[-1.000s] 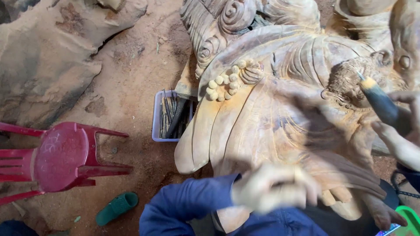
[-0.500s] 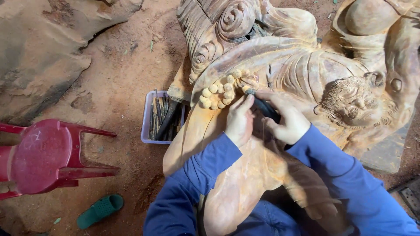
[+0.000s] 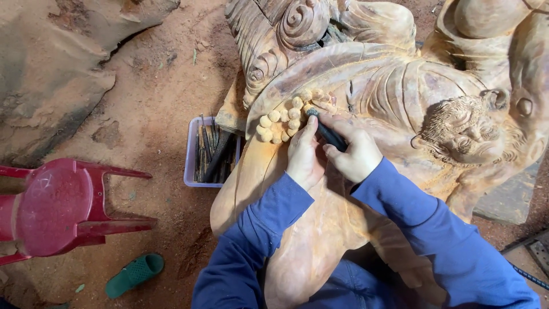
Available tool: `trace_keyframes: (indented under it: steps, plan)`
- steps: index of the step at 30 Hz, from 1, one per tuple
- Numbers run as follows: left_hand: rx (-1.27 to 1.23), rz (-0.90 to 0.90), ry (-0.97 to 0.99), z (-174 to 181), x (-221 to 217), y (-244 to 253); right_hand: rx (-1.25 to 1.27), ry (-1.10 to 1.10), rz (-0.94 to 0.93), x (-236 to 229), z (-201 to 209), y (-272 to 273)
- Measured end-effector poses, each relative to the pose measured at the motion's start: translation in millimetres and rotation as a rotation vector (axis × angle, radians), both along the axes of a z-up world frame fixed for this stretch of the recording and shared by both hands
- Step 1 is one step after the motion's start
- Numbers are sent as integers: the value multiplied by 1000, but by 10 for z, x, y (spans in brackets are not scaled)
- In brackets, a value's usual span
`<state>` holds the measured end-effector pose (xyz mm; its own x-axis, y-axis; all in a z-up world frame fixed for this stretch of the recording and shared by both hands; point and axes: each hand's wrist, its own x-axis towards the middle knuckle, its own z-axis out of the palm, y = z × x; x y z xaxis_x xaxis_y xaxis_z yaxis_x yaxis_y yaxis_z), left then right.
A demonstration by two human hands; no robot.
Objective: Using a handheld rotary tool to sand and refine intricate details on a large wooden sculpture.
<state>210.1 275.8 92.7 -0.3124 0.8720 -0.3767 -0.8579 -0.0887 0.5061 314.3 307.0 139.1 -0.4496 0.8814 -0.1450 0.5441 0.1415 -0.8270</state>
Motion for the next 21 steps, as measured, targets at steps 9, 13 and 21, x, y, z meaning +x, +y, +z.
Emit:
trace_keyframes:
  steps: [9, 13, 21]
  plan:
    - [-10, 21, 8, 165, 64, -19, -3, 65, -36, -41, 34, -48]
    - [-7, 12, 23, 68, 46, 11, 10, 63, -42, -4, 23, -66]
    - [-69, 38, 101, 55, 51, 21, 52, 102, -45, 41, -11, -96]
